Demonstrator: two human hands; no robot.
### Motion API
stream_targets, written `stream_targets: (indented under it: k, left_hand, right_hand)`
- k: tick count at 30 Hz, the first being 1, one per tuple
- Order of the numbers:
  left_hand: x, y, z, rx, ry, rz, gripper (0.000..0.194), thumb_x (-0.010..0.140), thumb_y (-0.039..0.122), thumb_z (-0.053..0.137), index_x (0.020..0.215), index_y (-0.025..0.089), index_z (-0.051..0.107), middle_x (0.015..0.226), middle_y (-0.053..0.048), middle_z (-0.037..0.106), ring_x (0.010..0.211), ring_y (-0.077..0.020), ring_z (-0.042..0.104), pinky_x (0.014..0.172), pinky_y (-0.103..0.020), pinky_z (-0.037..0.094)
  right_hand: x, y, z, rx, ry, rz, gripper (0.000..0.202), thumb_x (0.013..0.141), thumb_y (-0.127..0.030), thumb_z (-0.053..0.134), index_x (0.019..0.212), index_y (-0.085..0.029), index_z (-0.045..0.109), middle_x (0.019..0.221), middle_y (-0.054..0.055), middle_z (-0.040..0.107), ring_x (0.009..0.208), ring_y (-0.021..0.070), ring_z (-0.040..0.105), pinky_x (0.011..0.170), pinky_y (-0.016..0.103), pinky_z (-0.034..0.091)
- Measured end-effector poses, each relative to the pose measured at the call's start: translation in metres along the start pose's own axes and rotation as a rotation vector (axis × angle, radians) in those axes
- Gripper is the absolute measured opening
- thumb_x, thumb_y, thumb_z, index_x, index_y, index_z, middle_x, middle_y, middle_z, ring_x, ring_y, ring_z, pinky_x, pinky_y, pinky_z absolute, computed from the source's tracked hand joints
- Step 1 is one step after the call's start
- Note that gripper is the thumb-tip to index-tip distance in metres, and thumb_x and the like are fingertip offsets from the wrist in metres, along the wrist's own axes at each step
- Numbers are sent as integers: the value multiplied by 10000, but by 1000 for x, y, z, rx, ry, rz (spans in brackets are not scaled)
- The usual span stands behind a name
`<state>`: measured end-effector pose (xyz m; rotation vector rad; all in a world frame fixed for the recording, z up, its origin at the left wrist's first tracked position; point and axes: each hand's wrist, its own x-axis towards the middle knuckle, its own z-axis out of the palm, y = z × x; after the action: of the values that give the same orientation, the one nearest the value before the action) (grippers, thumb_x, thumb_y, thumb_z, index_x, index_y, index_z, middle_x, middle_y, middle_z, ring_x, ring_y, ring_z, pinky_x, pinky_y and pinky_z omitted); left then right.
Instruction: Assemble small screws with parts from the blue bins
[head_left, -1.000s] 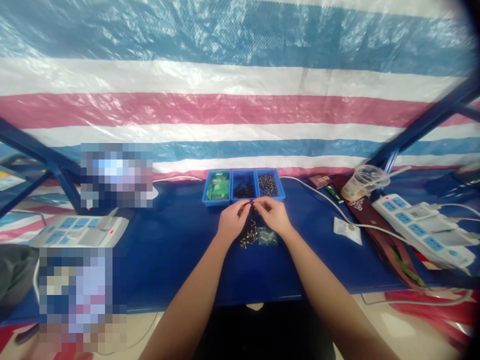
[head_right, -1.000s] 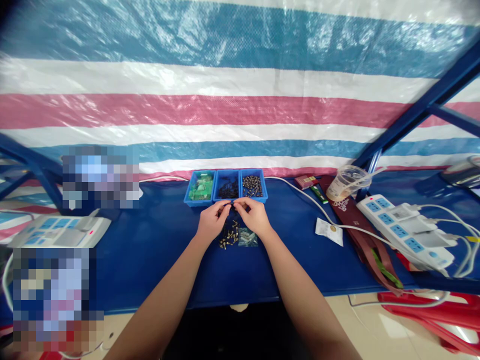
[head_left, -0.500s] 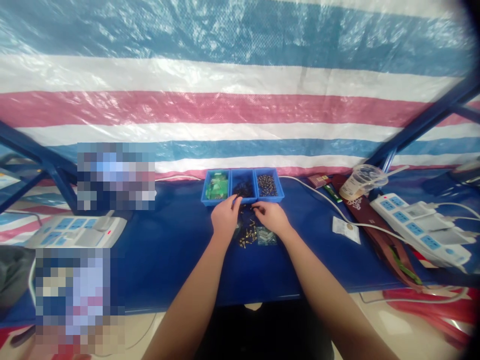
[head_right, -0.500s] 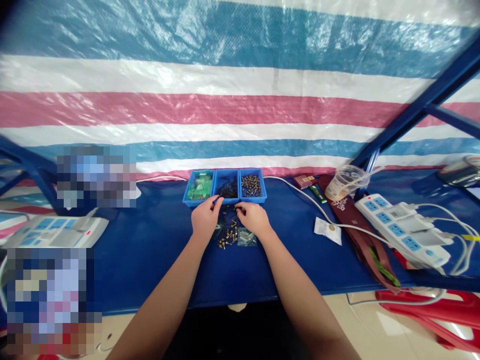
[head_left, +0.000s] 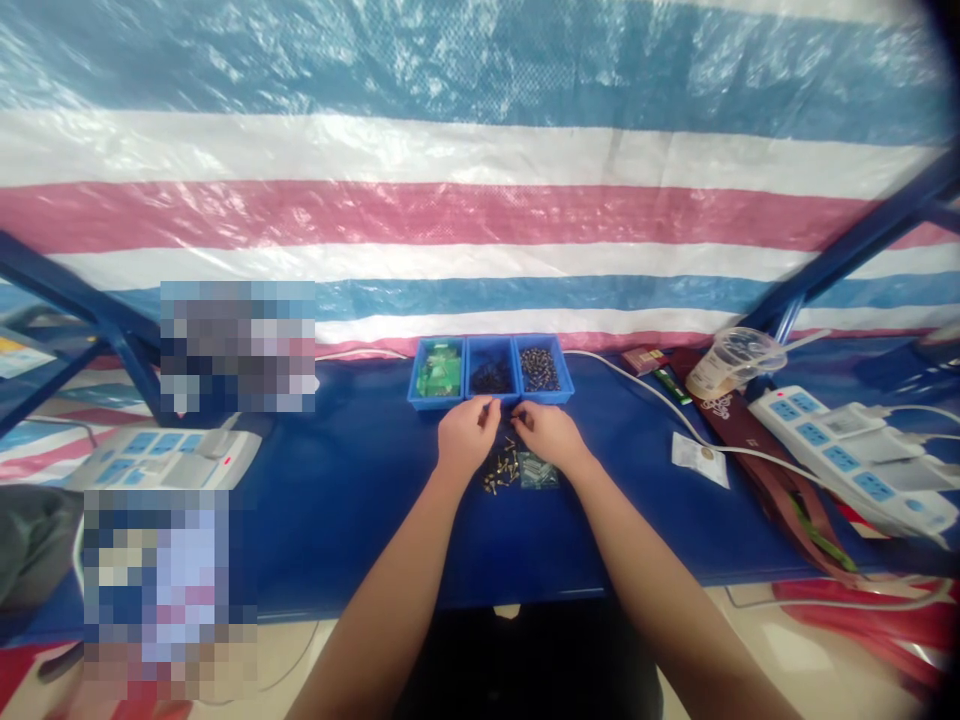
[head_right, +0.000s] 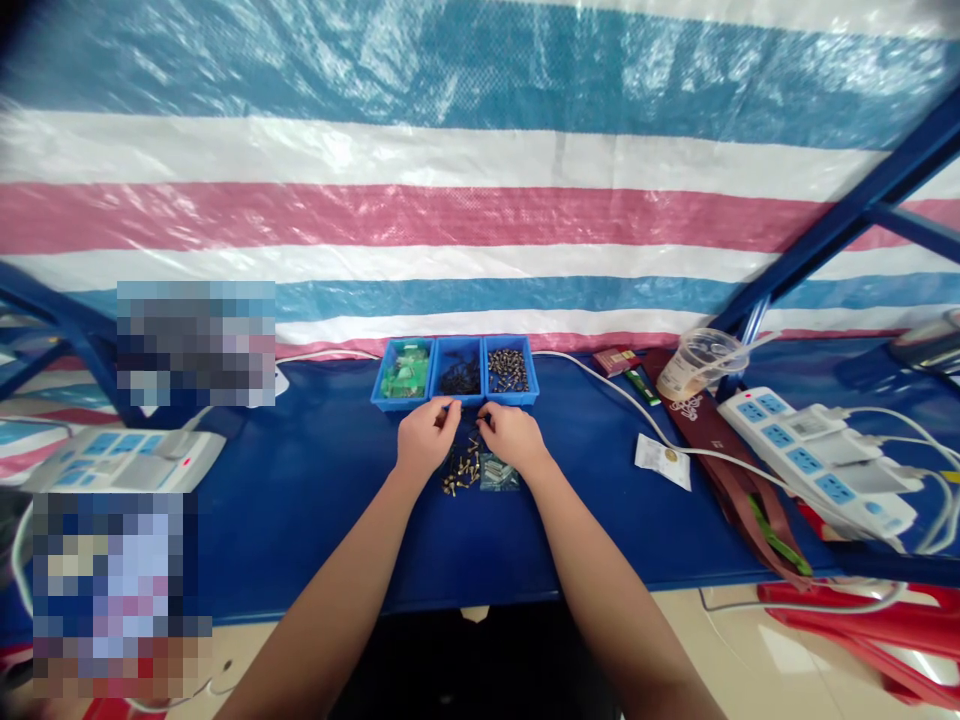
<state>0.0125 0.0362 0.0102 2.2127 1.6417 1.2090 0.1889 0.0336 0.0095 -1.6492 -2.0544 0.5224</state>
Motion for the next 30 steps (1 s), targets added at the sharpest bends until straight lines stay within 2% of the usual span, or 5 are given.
stream_targets:
  k: [4, 9, 14, 21, 30]
  left_hand:
    - [-1, 2, 0, -71, -108, 37, 261, 937, 353, 495, 964, 197, 701, 758, -33, 691, 677, -133, 619, 680, -241, 464]
    - [-2, 4, -1, -174, -188, 31, 266, 929, 343, 503, 1067, 208, 686, 866, -39, 717, 655, -123, 614, 677, -246, 499]
    - [-3, 6, -3, -262, -206, -7, 234, 922, 348, 527, 1047, 219, 677, 873, -23, 713, 671, -120, 623, 700, -243, 517]
    - [-2, 3, -3, -232, -182, 26, 241, 952, 343, 479, 1007, 211, 673, 946, -41, 717, 798, -147, 654, 784, -267, 513]
    - [-1, -1, -2, -219, -169, 65, 247, 957, 330, 484, 1067, 219, 675, 1040, -44, 722, 907, -169, 674, 852, -292, 519]
  right_hand:
    - [-1, 0, -3, 115, 28, -13, 103, 864, -300, 610, 912, -234, 674, 614, -19, 618, 542, 136, 541, 563, 245, 378]
    - [-1, -3, -7, 470, 119, -27, 250, 917, -415, 521, 908, -203, 654, 699, -2, 623, 621, 137, 555, 626, 253, 444]
    - [0, -7, -7, 734, 44, -10, 339, 905, -497, 519, 881, -178, 629, 764, 22, 649, 640, 133, 586, 643, 261, 491]
    - [0, -13, -3, 866, 84, 18, 336, 840, -493, 624, 949, -177, 655, 743, 23, 664, 612, 132, 617, 599, 263, 515]
    - [1, -13, -3, 931, 112, 44, 360, 769, -493, 698, 952, -183, 674, 809, 48, 708, 669, 156, 672, 666, 309, 575]
